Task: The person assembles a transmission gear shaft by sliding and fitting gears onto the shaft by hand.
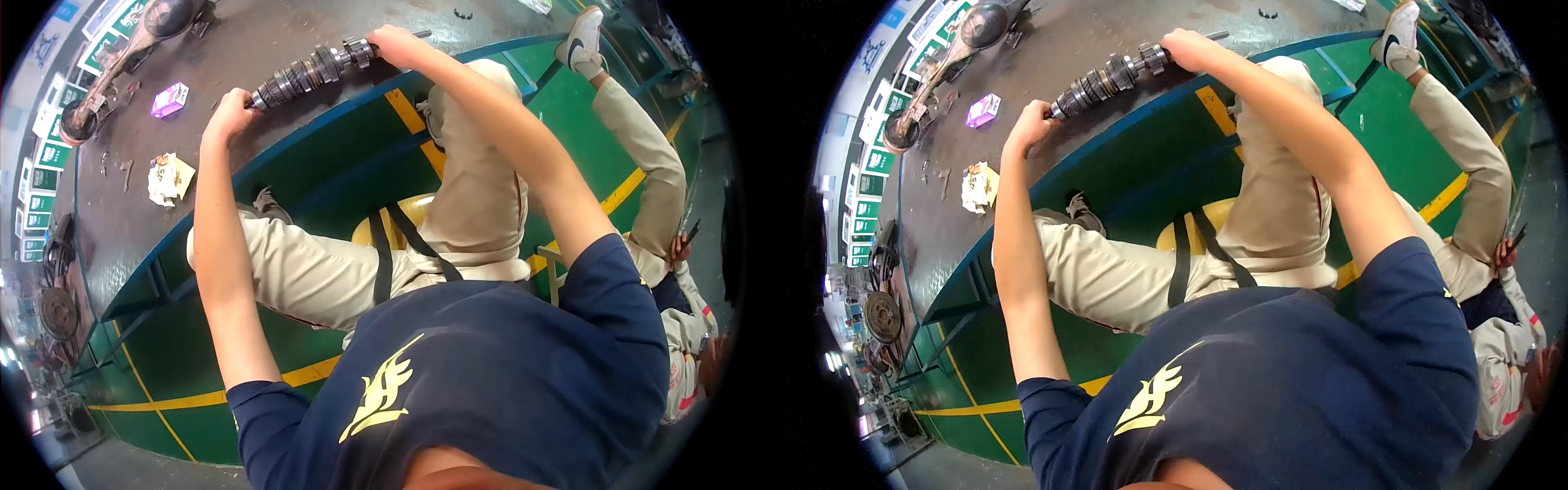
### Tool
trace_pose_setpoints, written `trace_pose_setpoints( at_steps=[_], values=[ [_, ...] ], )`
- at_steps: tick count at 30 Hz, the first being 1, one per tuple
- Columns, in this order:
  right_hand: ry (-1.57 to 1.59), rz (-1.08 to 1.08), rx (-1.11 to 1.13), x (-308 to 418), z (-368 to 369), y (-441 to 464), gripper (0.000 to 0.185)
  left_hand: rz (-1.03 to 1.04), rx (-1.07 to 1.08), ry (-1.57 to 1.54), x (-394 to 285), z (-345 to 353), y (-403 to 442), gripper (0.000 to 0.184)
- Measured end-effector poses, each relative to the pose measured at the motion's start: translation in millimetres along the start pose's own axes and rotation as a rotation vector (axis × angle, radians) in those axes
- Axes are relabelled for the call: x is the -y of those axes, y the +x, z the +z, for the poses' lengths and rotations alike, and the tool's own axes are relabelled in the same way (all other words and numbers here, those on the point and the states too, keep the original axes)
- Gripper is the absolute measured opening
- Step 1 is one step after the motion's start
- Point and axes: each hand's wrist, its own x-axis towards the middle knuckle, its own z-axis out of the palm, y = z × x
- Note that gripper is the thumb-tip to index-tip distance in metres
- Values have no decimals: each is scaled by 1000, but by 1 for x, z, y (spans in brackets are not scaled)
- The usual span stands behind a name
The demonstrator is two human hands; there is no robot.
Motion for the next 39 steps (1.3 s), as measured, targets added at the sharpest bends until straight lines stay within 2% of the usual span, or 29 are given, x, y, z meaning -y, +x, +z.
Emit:
trace_pose_setpoints(
  at_steps=[2, 3, 6, 7, 8, 10, 12, 14, 16, 17, 18, 22, 24, 26, 28, 29, 31, 33, 39],
  values=[
    [21, -27, -11, 1, -4, -11, 16, 30, 31, 36, -12, -3, -14, 24],
    [43, -52, -18, 0, -4, -15, 16, 86, -45, 0, -10, 3, -19, 23],
    [33, -131, -55, -3, -4, -21, 17, 121, -59, 42, -10, 7, -29, 22],
    [56, -126, -51, -5, -3, -18, 20, 69, 43, 33, -13, -1, -27, 25],
    [55, -119, -51, -11, -4, -13, 20, 74, 47, 34, -16, -6, -25, 25],
    [157, -118, 52, -10, -11, -4, 21, -52, 140, -71, -8, -6, -17, 24],
    [155, -103, 66, -6, -13, 7, 22, 10, 61, -29, 2, -3, -4, 24],
    [80, -58, 104, -1, -12, 15, 28, 65, -21, 19, 4, -4, 2, 20],
    [122, -108, 49, -1, -10, 22, 41, 91, -50, 52, 4, -6, 12, 23],
    [387, -71, -29, -2, -7, 22, 54, 22, -39, 73, 4, -4, 16, 25],
    [451, 5, -20, 6, -12, 27, 60, -42, -43, 91, 0, -7, 21, 28],
    [325, -52, 151, 9, -4, 54, 64, -139, 26, 10, -2, -15, 32, 29],
    [321, -63, 104, 9, 3, 62, 64, -108, -37, 11, 16, -4, 46, 26],
    [342, -22, 171, 9, 3, 69, 63, -82, -88, 12, 18, -1, 51, 24],
    [439, 11, 220, 6, -1, 70, 58, -224, -27, 77, 7, 4, 50, 41],
    [506, -18, 191, 2, 2, 73, 55, -174, -62, 31, 18, 14, 54, 61],
    [597, -29, 142, -5, 7, 76, 48, -136, -83, -26, 3, 15, 45, 64],
    [558, -28, 132, 0, 6, 73, 47, -122, -88, -57, -9, 13, 43, 69],
    [551, 11, 126, 14, -8, 59, 43, -94, -75, -83, -12, 5, 44, 65]
  ],
)
